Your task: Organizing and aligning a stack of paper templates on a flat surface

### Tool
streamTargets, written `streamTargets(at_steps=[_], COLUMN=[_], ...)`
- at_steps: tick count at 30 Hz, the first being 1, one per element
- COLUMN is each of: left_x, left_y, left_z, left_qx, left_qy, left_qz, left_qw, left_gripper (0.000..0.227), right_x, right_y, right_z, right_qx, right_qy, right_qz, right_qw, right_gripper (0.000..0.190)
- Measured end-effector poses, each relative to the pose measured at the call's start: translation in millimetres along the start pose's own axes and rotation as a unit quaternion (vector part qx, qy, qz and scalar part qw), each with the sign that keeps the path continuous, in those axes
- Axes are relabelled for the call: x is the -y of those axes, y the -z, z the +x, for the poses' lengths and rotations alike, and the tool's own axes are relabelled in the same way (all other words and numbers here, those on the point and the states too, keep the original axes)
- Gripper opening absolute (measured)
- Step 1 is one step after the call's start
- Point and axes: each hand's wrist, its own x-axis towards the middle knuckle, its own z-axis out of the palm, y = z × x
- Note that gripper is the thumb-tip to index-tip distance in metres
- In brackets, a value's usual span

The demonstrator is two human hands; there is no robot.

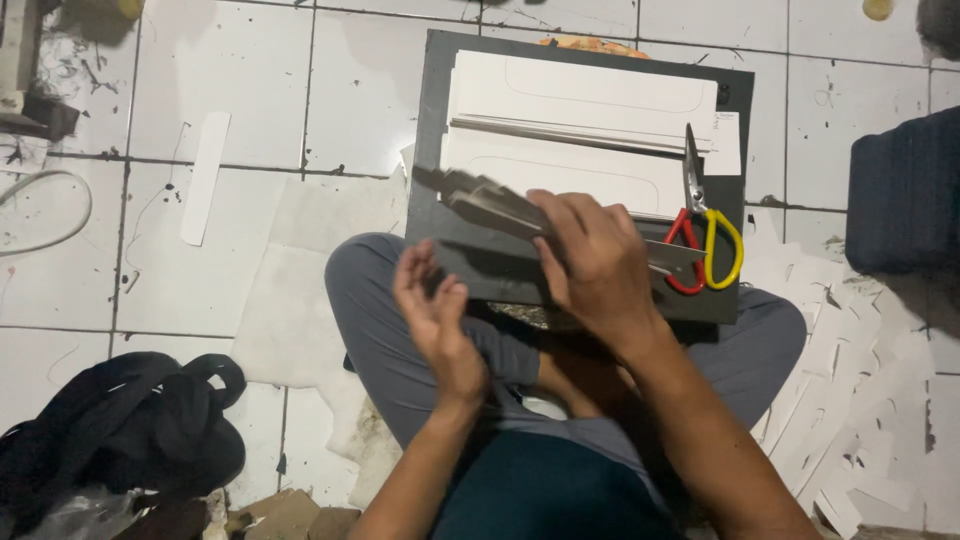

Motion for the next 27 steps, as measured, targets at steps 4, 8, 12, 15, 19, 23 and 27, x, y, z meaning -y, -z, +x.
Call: streamTargets(at_steps=[4, 8, 12, 15, 19, 23, 27], left_x=[-10.9, -22.2, 12.9, 13.5, 25.6, 33.0, 20.8], left_y=[32.7, 44.6, 56.3, 45.4, 37.7, 42.2, 39.2], left_z=[23.9, 36.8, 66.8, 75.9, 82.9, 86.5, 80.8], left_qx=[-0.078, -0.061, 0.062, 0.145, 0.209, 0.212, 0.221], left_qy=[-0.081, -0.085, -0.244, -0.23, -0.251, -0.271, -0.273], left_qz=[0.058, 0.12, 0.295, 0.331, 0.321, 0.362, 0.375], left_qw=[0.992, 0.987, 0.922, 0.904, 0.889, 0.866, 0.858], left_gripper=[0.06, 0.046, 0.048, 0.086, 0.087, 0.052, 0.048], right_x=[3.7, 0.2, 0.5, 5.7, 8.3, -3.8, -19.8], right_y=[-41.8, -60.0, -60.1, -54.1, -55.1, -49.1, -18.1], right_z=[-12.8, -24.0, -31.1, -30.8, -36.6, -49.7, -72.0], right_qx=[0.053, 0.042, 0.008, -0.009, -0.012, 0.008, 0.013], right_qy=[0.083, 0.086, 0.088, 0.081, 0.069, 0.015, -0.074], right_qz=[-0.127, -0.184, -0.142, -0.148, -0.138, -0.14, -0.142], right_qw=[0.987, 0.978, 0.986, 0.986, 0.988, 0.99, 0.987], right_gripper=[0.038, 0.048, 0.046, 0.043, 0.042, 0.042, 0.038])
